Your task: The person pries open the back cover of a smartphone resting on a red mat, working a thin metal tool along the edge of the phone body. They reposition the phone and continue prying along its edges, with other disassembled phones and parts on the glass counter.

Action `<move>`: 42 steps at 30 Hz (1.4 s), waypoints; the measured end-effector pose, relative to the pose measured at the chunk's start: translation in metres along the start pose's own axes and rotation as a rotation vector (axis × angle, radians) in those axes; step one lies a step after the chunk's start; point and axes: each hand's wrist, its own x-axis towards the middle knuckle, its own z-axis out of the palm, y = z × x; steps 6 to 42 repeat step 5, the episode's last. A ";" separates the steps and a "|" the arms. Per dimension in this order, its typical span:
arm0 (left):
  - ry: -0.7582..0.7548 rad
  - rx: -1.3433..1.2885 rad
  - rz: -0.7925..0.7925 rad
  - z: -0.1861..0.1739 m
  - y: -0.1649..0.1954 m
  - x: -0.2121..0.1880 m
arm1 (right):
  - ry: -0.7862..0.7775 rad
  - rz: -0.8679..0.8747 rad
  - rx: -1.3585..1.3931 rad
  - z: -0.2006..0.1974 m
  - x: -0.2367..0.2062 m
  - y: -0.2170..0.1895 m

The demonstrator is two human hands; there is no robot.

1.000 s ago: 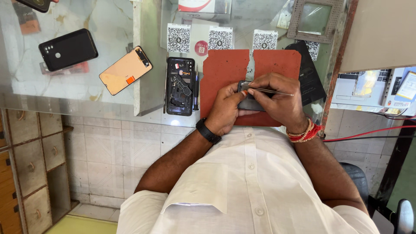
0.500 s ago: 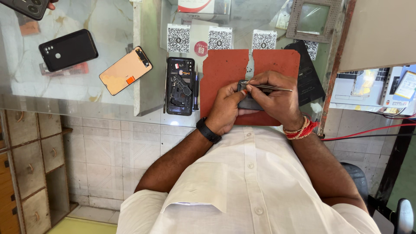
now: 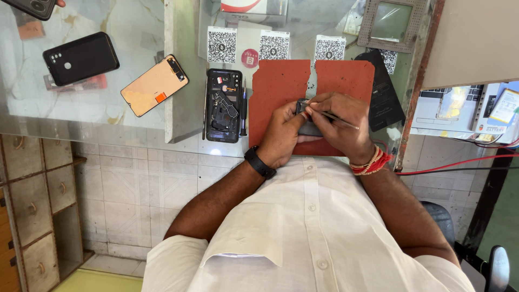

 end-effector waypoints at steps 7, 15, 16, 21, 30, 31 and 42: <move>0.013 0.000 0.013 -0.003 -0.004 0.002 | -0.004 -0.126 -0.188 0.005 0.004 -0.010; 0.013 0.000 0.013 -0.003 -0.004 0.002 | -0.004 -0.126 -0.188 0.005 0.004 -0.010; 0.013 0.000 0.013 -0.003 -0.004 0.002 | -0.004 -0.126 -0.188 0.005 0.004 -0.010; 0.013 0.000 0.013 -0.003 -0.004 0.002 | -0.004 -0.126 -0.188 0.005 0.004 -0.010; 0.013 0.000 0.013 -0.003 -0.004 0.002 | -0.004 -0.126 -0.188 0.005 0.004 -0.010; 0.013 0.000 0.013 -0.003 -0.004 0.002 | -0.004 -0.126 -0.188 0.005 0.004 -0.010; 0.013 0.000 0.013 -0.003 -0.004 0.002 | -0.004 -0.126 -0.188 0.005 0.004 -0.010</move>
